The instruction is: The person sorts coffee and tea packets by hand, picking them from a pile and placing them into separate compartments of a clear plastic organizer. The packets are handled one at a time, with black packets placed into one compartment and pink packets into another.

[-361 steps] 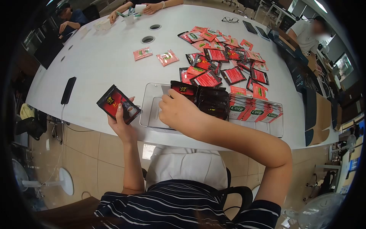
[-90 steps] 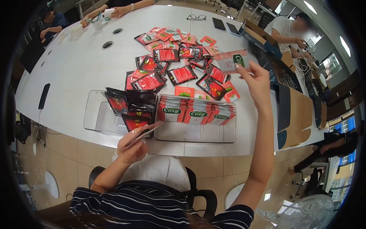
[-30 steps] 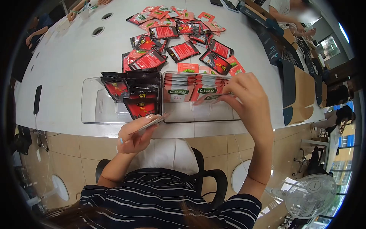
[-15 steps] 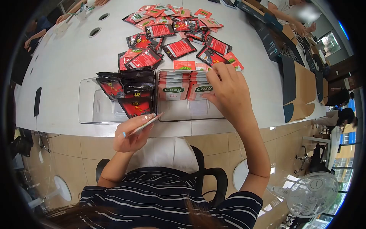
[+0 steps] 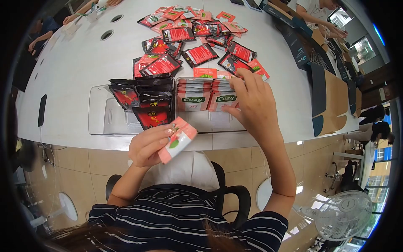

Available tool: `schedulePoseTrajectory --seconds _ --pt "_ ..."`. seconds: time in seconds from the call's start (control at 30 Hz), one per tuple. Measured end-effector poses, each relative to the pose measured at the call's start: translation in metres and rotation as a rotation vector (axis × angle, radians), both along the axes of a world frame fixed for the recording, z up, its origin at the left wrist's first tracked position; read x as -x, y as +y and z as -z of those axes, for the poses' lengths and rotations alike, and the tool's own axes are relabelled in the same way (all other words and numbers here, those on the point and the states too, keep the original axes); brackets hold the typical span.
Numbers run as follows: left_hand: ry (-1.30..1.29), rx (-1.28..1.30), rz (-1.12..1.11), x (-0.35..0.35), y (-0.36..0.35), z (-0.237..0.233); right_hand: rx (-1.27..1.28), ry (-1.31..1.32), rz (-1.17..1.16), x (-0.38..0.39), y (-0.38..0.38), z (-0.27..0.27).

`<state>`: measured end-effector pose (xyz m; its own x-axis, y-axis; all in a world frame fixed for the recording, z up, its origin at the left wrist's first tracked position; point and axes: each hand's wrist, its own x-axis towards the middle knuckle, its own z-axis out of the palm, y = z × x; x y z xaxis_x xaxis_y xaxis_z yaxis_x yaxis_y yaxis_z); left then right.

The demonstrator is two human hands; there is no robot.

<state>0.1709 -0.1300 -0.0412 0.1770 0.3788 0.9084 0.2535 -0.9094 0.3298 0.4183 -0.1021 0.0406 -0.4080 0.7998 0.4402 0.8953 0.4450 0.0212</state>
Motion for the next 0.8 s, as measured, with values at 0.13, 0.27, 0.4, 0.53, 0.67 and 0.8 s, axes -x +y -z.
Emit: schedulePoseTrajectory --seconds 0.13,0.27,0.4,0.53,0.67,0.8 --pt "0.031 -0.037 -0.007 0.001 0.002 -0.001 -0.036 0.149 -0.124 0.002 -0.007 -0.007" --pt "0.054 -0.048 0.033 0.005 0.001 -0.001 0.205 0.389 -0.332 0.004 -0.028 -0.009" --pt "0.083 -0.071 0.028 0.006 -0.001 -0.004 0.491 0.621 -0.367 0.033 -0.043 -0.017" --pt "-0.023 -0.012 0.057 0.004 -0.001 0.003 0.252 0.608 -0.401 0.048 -0.041 -0.027" --pt "-0.013 -0.040 0.046 0.002 0.001 0.001 0.152 0.350 -0.476 0.050 -0.043 -0.017" --pt "-0.017 -0.073 0.008 -0.005 0.003 0.002 -0.010 0.348 -0.361 0.032 -0.043 -0.018"
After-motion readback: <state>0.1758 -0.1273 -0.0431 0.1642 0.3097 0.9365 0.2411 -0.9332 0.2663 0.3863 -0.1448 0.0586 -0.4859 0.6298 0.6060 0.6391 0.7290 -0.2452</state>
